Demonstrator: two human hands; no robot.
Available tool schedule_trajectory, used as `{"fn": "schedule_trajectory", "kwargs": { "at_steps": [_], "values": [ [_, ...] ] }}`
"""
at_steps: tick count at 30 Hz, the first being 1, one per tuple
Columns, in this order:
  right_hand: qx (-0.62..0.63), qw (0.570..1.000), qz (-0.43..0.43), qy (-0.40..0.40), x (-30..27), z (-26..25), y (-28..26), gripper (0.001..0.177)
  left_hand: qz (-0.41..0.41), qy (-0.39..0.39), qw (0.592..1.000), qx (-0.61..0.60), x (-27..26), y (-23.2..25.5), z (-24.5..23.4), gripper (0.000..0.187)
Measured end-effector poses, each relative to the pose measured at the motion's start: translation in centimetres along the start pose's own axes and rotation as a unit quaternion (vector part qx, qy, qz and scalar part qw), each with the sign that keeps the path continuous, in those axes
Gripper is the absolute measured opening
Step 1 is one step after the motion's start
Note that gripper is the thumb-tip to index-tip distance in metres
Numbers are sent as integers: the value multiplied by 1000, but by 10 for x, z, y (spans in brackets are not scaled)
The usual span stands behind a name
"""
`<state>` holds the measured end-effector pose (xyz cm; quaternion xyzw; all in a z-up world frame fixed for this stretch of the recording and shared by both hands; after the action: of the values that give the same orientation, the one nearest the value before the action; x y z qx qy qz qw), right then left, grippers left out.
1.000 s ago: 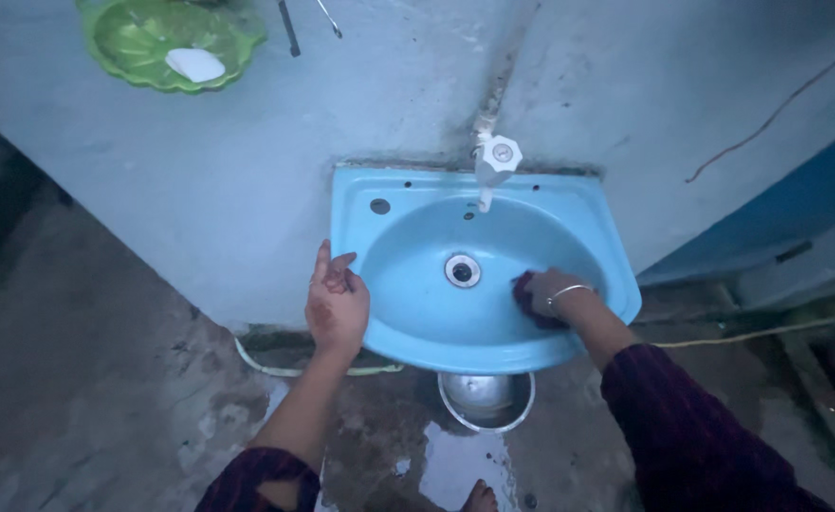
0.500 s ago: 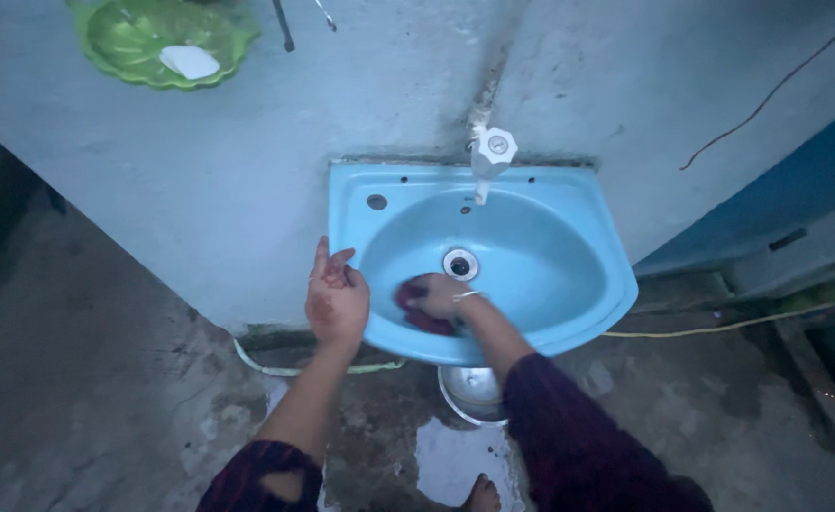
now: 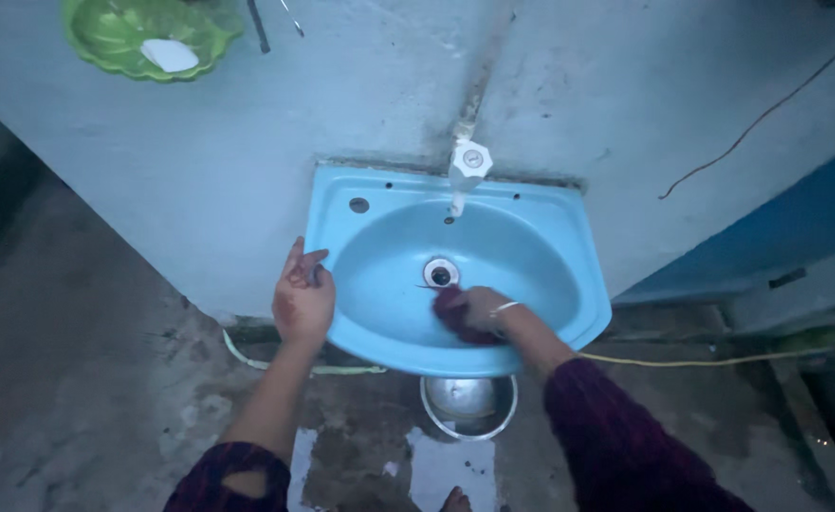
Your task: The person cleans a blue bathroom sink by wiping the basin, the rim, and the faucet fixture with a dark red cloth.
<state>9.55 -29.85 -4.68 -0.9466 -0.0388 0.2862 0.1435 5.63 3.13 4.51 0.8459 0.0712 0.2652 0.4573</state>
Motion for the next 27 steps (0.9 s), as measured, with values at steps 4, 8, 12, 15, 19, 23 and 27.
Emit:
{"fn": "schedule_trajectory", "kwargs": {
  "at_steps": [4, 8, 12, 15, 19, 23, 27],
  "values": [
    [-54, 991, 69, 98, -29, -47, 51, 48, -34, -18, 999, 3, 0, -1, -1, 25],
    [-146, 982, 51, 107, -21, -50, 49, 51, -91, -39, 995, 28, -1, -3, -1, 26],
    [-178, 983, 20, 34, 2, -31, 43, 46, -44, -14, 998, 39, 1, 6, -4, 24],
    [-146, 989, -37, 2, 12, -10, 15, 49, -92, -18, 995, 21, -1, 4, -3, 24],
    [-55, 993, -104, -19, 19, 14, -50, 59, -83, -15, 996, 22, 0, 5, -5, 23],
    [71, 983, -167, -5, 25, 24, -135, 56, -56, -7, 997, 52, 0, 6, -5, 22],
    [131, 982, -131, 44, 21, 19, -160, 53, -78, -17, 997, 7, 0, -2, -4, 22]
  ]
}}
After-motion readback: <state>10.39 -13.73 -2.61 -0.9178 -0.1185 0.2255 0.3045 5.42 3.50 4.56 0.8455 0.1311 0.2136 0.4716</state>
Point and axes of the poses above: each hand's wrist, its own x-axis towards the middle knuckle, its own z-axis out of the palm, y = z × x, the point moved 8 cm from there along x, towards the middle knuckle, and after that the axes turned 6 degrees about z, right-handed, at the moved point
